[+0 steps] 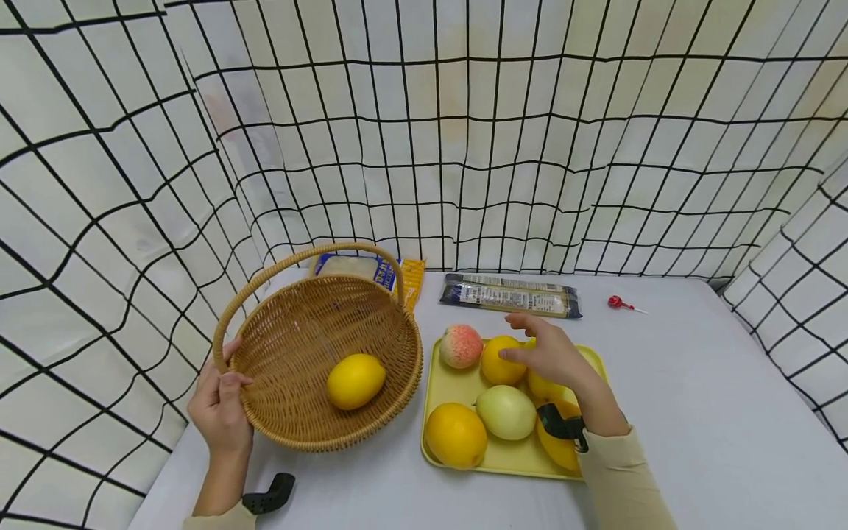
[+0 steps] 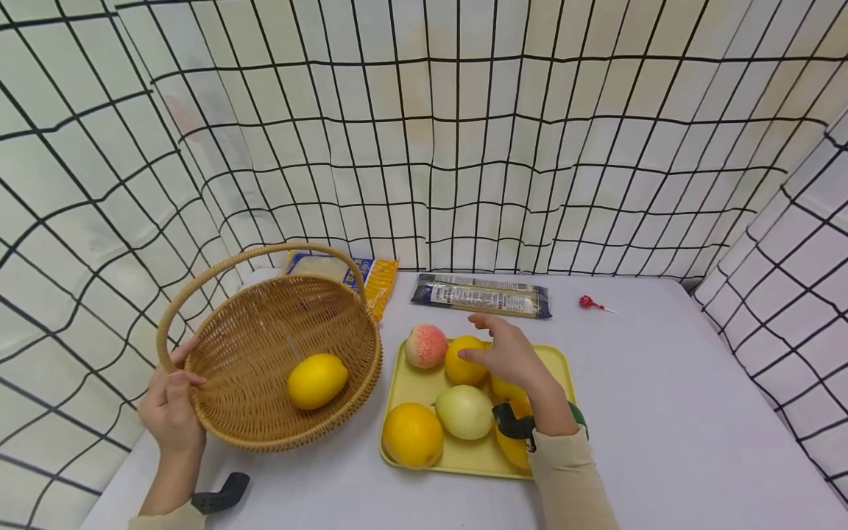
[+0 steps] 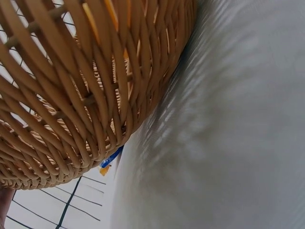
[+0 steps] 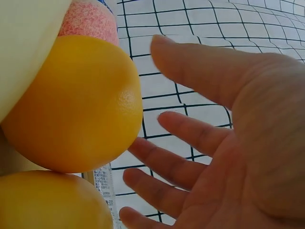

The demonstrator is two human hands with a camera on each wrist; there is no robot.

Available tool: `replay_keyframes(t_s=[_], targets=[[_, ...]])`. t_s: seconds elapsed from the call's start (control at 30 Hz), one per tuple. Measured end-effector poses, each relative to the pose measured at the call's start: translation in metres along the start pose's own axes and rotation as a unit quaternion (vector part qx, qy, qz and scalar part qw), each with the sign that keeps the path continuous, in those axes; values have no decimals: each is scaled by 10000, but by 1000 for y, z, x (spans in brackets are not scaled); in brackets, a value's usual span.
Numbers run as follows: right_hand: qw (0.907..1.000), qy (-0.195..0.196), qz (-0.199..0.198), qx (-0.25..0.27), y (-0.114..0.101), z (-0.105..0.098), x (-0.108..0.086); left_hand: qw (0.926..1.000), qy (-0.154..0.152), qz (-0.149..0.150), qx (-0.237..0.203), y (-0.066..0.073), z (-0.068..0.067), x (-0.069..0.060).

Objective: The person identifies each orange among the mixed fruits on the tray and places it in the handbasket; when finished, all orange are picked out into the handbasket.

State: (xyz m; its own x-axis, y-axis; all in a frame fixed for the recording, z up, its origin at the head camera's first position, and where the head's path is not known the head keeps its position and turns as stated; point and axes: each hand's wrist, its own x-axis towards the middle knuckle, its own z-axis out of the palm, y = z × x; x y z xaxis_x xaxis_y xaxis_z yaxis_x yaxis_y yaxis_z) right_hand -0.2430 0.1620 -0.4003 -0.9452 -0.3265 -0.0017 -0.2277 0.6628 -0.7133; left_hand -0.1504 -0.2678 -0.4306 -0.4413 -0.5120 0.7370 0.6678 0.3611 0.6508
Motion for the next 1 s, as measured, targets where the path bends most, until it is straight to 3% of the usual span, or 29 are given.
replay_keyframes(t_s=[0.3,0.47,1.0], targets=[[9978,-628,201,-45,7,7,3,9999,8,-70,72,3,0,-1],[9961,-762,326,-290,8,12,2,9999,13,-67,85,4,0,-1],[9938,-571,405,-860,3,13,0,10000,40,-36,74,5,1,0]])
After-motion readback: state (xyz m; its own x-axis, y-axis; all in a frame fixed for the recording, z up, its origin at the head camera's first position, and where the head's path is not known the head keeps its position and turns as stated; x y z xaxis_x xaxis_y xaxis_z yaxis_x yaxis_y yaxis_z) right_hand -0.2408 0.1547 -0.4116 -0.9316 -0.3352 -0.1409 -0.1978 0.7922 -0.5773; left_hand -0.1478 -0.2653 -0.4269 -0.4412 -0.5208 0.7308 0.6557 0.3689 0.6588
